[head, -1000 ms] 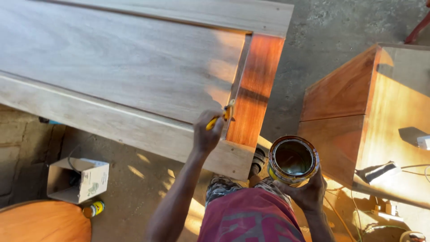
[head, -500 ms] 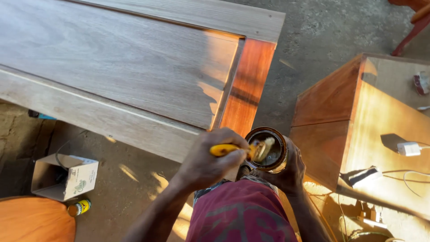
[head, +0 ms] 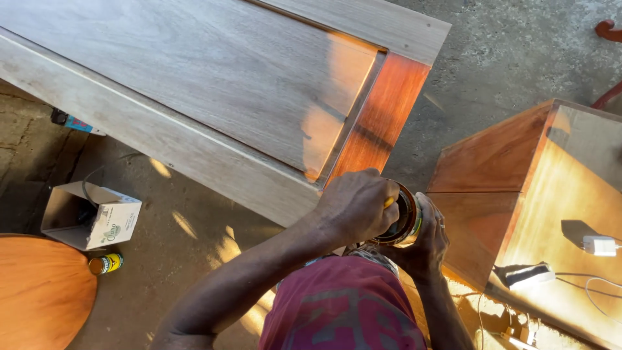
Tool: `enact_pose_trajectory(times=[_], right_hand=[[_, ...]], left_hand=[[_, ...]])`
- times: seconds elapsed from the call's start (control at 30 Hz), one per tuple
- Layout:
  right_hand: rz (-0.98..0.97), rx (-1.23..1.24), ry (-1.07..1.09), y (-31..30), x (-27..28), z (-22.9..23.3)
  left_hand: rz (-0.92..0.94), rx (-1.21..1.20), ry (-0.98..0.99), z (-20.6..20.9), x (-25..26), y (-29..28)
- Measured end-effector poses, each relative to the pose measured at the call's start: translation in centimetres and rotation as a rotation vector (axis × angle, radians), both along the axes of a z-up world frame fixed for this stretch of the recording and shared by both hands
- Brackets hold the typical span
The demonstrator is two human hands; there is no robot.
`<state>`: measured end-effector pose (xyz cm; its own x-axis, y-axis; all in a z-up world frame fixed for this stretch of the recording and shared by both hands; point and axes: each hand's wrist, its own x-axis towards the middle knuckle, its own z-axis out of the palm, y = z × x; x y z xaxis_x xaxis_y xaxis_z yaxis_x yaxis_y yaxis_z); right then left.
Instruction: Apply a coat of wood stain or varnish to a wooden door frame using a paintbrush.
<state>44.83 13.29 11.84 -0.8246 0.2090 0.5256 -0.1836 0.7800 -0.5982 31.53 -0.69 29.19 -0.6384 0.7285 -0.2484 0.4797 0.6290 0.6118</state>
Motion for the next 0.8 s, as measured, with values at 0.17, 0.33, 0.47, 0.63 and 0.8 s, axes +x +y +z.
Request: enact_pose_trajectory(times=[0.17,0.33,0.47,0.63,0.8], right_hand=[[-0.028,0.012,-0.019,-0.1,0.7,-0.2],[-0.051,0.037,-0.013,0.0,1.0,0.1],[-0.067,0.043,-0.001,0.2,1.3,0.5],[-0.071,0.055,0.01,0.0,1.4,0.8],[-0.064,0.05,0.012,-0.2,1.4,0.8]], left_hand=[[0.055,-0.03,0.063,-1.2,1.0,0.5],[0.111,0.071,0.05,-3.0,1.5,0.8],[0.12,0.058,0.052,-4.0,1.6,1.3],[0.09,0.037,0.084,-4.9,2.0,1.7],[0.072,-0.01,0.106,-5.0,2.0,2.1]])
